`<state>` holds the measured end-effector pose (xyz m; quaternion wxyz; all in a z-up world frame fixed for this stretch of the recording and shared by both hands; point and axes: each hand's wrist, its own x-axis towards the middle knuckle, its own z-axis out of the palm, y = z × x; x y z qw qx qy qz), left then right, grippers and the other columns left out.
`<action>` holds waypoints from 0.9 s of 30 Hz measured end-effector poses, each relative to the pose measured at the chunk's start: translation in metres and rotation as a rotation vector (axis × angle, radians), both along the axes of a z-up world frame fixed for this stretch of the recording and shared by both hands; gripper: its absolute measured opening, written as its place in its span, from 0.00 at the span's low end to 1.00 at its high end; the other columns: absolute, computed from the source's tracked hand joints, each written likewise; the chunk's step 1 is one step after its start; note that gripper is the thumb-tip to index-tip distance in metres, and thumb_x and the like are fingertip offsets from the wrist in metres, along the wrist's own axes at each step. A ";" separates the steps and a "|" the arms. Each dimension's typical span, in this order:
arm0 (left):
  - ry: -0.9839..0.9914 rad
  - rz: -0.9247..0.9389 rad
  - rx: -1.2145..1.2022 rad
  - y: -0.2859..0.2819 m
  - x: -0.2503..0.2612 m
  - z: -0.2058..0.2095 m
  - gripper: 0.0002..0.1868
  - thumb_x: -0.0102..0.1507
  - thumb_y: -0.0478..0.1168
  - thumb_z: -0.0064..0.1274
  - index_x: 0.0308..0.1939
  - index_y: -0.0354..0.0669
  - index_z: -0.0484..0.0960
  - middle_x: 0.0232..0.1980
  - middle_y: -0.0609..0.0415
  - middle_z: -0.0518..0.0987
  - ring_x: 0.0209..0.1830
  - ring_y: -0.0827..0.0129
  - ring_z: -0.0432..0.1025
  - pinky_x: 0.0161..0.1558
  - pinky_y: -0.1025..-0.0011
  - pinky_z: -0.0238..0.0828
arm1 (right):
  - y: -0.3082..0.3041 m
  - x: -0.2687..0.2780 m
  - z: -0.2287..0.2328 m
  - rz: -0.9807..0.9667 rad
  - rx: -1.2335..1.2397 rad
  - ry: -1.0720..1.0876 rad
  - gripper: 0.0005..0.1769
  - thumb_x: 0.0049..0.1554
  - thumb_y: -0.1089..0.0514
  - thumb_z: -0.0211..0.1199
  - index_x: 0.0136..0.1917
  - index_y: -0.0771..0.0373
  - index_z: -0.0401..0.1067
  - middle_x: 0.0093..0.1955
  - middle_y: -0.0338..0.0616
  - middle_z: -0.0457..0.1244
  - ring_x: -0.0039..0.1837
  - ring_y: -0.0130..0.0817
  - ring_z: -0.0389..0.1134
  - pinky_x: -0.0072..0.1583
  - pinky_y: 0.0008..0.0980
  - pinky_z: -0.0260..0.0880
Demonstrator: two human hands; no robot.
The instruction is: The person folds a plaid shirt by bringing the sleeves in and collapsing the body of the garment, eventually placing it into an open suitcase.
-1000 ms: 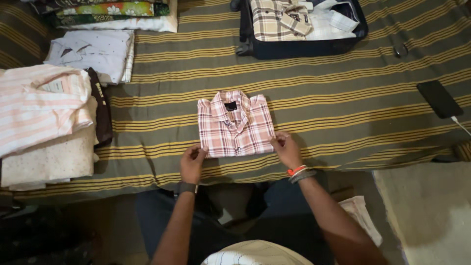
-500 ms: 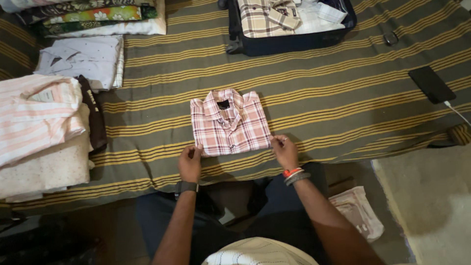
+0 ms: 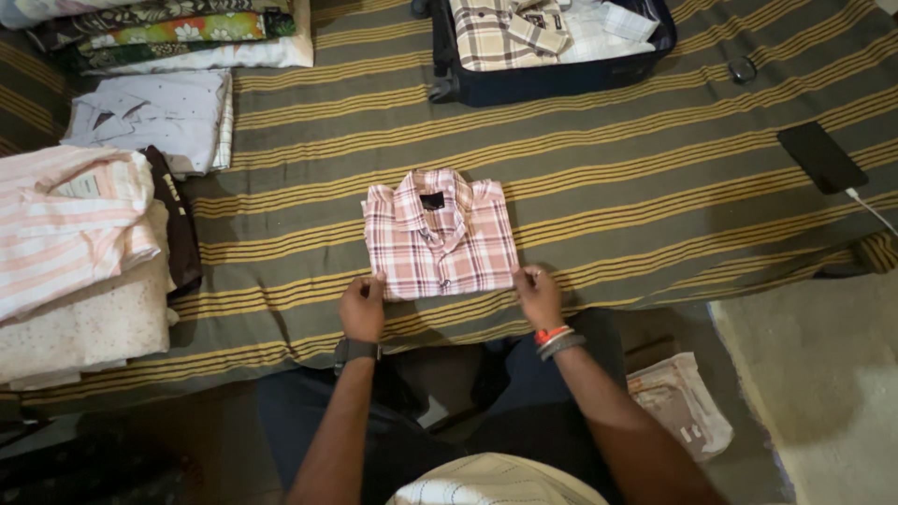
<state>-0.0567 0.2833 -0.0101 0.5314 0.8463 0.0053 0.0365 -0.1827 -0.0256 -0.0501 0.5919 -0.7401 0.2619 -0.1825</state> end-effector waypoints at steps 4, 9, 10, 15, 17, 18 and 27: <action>-0.003 -0.002 0.075 0.000 -0.003 0.006 0.19 0.64 0.50 0.61 0.37 0.35 0.83 0.33 0.41 0.83 0.32 0.51 0.78 0.38 0.58 0.73 | -0.002 0.001 0.002 0.003 -0.067 0.050 0.23 0.65 0.44 0.60 0.43 0.67 0.72 0.30 0.36 0.64 0.31 0.23 0.66 0.36 0.27 0.67; 0.011 0.023 0.135 0.003 -0.007 0.000 0.19 0.63 0.50 0.60 0.37 0.34 0.83 0.34 0.41 0.83 0.35 0.47 0.78 0.40 0.56 0.73 | -0.008 0.007 0.004 0.025 -0.074 0.074 0.21 0.63 0.44 0.62 0.44 0.66 0.74 0.29 0.37 0.64 0.30 0.24 0.65 0.35 0.28 0.65; 0.004 0.008 0.116 0.004 -0.006 -0.001 0.18 0.63 0.50 0.59 0.38 0.35 0.83 0.34 0.41 0.83 0.35 0.47 0.79 0.40 0.56 0.74 | -0.009 0.008 0.006 0.017 -0.065 0.088 0.20 0.61 0.44 0.62 0.45 0.65 0.75 0.29 0.38 0.64 0.30 0.25 0.65 0.35 0.28 0.64; -0.041 -0.062 0.105 0.006 -0.004 0.002 0.17 0.64 0.48 0.58 0.35 0.35 0.84 0.35 0.41 0.83 0.35 0.48 0.79 0.40 0.57 0.74 | -0.017 0.016 0.017 0.039 -0.297 0.042 0.22 0.61 0.44 0.66 0.41 0.66 0.76 0.31 0.38 0.66 0.35 0.25 0.66 0.40 0.29 0.66; -0.033 -0.049 0.125 0.005 -0.004 0.008 0.18 0.64 0.49 0.59 0.35 0.34 0.82 0.33 0.40 0.82 0.34 0.47 0.78 0.39 0.56 0.74 | -0.018 0.020 0.022 0.035 -0.303 0.016 0.21 0.60 0.44 0.66 0.42 0.66 0.77 0.32 0.39 0.67 0.36 0.25 0.67 0.41 0.29 0.66; -0.029 -0.040 0.134 0.004 -0.003 0.012 0.18 0.64 0.49 0.59 0.35 0.34 0.81 0.32 0.40 0.82 0.33 0.47 0.77 0.39 0.55 0.73 | -0.019 0.022 0.024 0.018 -0.306 -0.026 0.19 0.60 0.45 0.65 0.43 0.65 0.77 0.34 0.39 0.67 0.36 0.25 0.66 0.41 0.29 0.67; -0.100 0.034 0.179 -0.014 0.042 0.006 0.17 0.63 0.49 0.61 0.37 0.36 0.85 0.35 0.40 0.83 0.36 0.42 0.78 0.41 0.54 0.75 | -0.030 0.076 0.012 0.041 -0.375 0.035 0.19 0.61 0.45 0.67 0.43 0.65 0.77 0.34 0.44 0.68 0.37 0.30 0.67 0.43 0.34 0.67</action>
